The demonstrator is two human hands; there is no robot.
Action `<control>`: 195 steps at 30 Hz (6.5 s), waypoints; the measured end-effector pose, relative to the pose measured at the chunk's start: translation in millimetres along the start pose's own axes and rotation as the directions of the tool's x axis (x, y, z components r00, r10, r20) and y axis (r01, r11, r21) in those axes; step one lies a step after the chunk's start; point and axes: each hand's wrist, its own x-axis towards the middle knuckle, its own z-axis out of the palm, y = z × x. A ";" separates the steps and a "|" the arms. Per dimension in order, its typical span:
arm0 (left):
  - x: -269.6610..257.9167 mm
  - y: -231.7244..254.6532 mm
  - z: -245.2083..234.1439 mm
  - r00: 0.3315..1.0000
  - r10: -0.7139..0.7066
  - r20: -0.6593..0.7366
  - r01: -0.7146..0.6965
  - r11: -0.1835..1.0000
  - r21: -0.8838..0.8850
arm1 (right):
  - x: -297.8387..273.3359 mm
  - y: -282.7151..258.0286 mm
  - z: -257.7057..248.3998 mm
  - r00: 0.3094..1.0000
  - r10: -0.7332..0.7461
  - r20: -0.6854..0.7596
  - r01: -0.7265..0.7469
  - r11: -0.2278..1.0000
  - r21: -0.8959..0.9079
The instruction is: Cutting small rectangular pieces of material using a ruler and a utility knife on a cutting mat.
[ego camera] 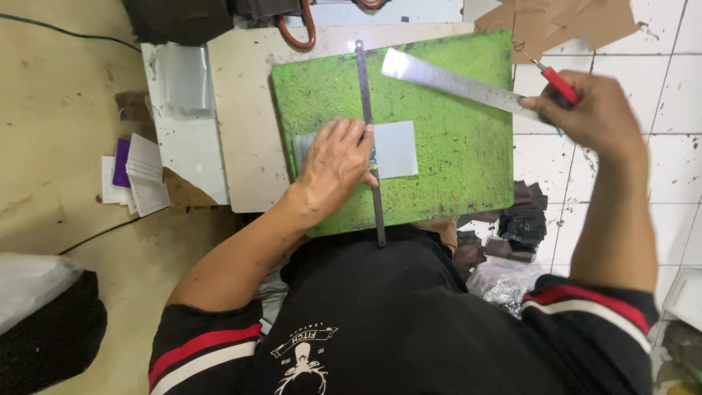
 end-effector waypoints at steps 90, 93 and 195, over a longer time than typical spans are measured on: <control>-18.5 3.0 1.4 0.981 0.035 -0.193 -0.051 0.996 -0.077 | -173.4 -137.5 217.3 0.862 -0.411 -0.298 0.375 0.911 -0.172; -18.7 1.7 5.9 0.976 0.050 -0.210 -0.066 0.995 -0.070 | -188.0 -114.5 234.1 0.893 -0.363 -0.268 0.314 0.926 -0.209; 26.7 118.9 29.6 0.817 -0.345 -0.462 -0.285 0.454 -0.844 | -84.7 -83.0 193.0 0.553 -0.033 -0.833 0.729 0.504 0.464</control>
